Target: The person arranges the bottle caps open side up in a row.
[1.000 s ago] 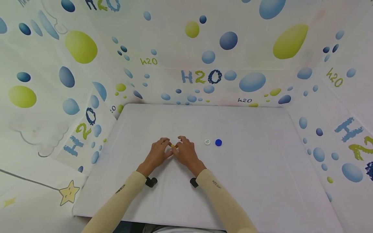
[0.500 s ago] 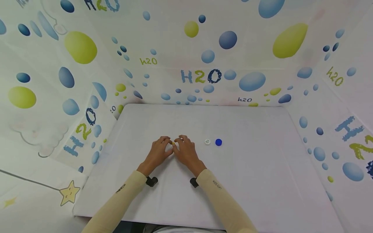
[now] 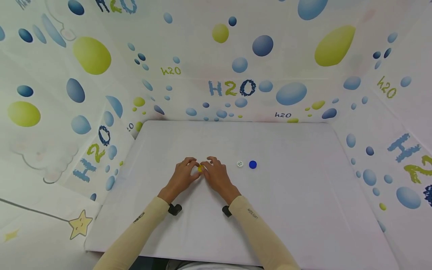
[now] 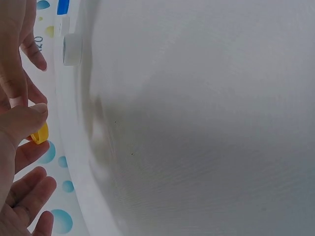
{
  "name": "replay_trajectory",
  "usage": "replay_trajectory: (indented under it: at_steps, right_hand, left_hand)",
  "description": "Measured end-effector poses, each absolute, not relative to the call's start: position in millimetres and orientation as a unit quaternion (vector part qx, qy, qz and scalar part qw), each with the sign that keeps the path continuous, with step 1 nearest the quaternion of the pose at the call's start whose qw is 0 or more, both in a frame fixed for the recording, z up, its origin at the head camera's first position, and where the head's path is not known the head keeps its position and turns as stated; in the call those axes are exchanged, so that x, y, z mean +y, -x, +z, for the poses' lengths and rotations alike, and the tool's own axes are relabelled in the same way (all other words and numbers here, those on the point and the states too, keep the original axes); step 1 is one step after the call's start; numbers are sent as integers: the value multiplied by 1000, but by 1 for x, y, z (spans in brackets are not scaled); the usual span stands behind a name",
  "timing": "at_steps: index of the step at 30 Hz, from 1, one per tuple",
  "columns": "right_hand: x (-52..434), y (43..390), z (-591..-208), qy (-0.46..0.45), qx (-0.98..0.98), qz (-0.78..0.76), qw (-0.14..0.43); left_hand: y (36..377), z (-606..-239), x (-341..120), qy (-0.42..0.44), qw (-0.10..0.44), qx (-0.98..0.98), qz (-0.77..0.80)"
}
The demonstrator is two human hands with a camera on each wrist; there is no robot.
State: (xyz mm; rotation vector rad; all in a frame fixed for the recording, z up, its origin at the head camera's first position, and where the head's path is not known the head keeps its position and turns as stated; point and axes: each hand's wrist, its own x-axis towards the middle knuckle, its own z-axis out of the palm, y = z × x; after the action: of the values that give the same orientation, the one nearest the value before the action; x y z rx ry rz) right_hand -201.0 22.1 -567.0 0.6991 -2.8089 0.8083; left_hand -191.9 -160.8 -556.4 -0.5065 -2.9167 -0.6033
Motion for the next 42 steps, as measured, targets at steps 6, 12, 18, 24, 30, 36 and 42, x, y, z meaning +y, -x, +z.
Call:
replay_trajectory:
  at_steps: [6,12,18,24,30,36,42]
  right_hand:
    - [24,202,-568,-239,-934,259,51]
    - [24,203,-569,-238,-937,251,43]
    - [25,203,-573,-234,-941,243,36]
    - [24,203,-577,-237,-945,223,31]
    - [23,204,-579,-239,-949,202,34]
    - [23,206,-579,-232,-950,206,25]
    - [22,206,-579,-235,-952,194,24]
  left_hand:
    - [193,-557,-162,165,49,-966,-191]
    - [194,-559,-162,159,31,-970,-179]
    - [194,-560,-163,158,23,-972,-175]
    - [193,-562,-165,166,15,-970,-180]
    - [194,-565,-167,172,15,-967,-185]
    - [195,-566,-166,162,9,-970,-183]
    - [197,-566,-165,151,8,-973,-175]
